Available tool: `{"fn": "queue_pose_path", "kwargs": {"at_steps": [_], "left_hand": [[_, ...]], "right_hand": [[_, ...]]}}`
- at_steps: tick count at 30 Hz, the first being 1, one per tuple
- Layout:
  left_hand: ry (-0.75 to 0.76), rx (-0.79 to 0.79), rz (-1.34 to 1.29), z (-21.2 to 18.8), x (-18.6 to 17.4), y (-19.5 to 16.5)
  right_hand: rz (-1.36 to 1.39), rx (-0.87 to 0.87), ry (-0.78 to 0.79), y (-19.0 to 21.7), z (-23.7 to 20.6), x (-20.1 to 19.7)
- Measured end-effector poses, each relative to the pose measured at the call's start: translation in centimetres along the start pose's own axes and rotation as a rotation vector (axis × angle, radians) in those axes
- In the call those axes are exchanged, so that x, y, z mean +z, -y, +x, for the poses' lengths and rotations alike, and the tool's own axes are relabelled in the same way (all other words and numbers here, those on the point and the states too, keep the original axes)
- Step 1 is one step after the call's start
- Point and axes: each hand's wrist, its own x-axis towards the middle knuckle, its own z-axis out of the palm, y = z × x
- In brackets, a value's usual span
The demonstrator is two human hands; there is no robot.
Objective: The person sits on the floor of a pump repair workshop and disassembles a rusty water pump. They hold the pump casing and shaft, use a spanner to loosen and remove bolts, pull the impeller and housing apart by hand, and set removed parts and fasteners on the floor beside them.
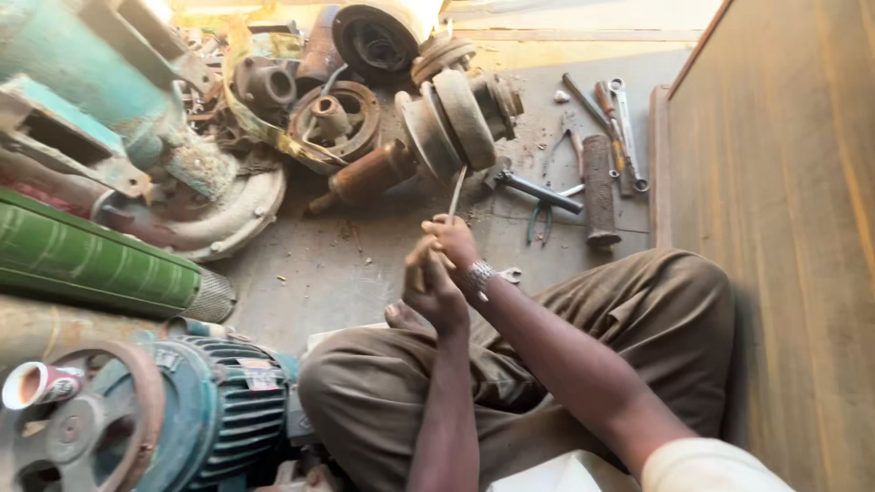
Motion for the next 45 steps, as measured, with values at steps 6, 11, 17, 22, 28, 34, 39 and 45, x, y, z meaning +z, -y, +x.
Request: {"fn": "queue_pose_path", "kwargs": {"at_steps": [6,11,17,22,28,34,39,45], "left_hand": [[0.116,-0.006,0.165,0.2,0.7,-2.2],[0.041,0.275,0.361,0.8,0.9,-1.9],[-0.383,-0.187,0.301,4.7,-1.9,-0.4],[-0.269,-0.201,0.527,0.9,-0.7,-2.6],[-0.019,-0.173,0.493,-2.6,0.4,-3.2],[0.038,-0.028,0.546,-4.2,2.7,-2.5],[-0.333,-0.306,0.321,-3.0,1.0,0.1],[-0.272,-0.332,0.299,-3.2,0.5,0.3]], "right_hand": [[0.181,0.079,0.140,3.8,-0.2,-0.2],[0.115,-0.042,0.043,0.9,-0.5,2.1],[0.241,-0.085,-0.057,-2.3,1.1,7.1],[0.218,0.000,0.019,-0.2,-1.2,2.5],[0.116,0.141,0.097,-1.8,-1.2,-5.0],[0.072,0.204,0.218,1.2,-0.5,-8.7],[0.237,0.140,0.094,-1.0,-1.7,-4.1],[0.241,0.103,0.135,-3.2,1.3,-4.5]]}}
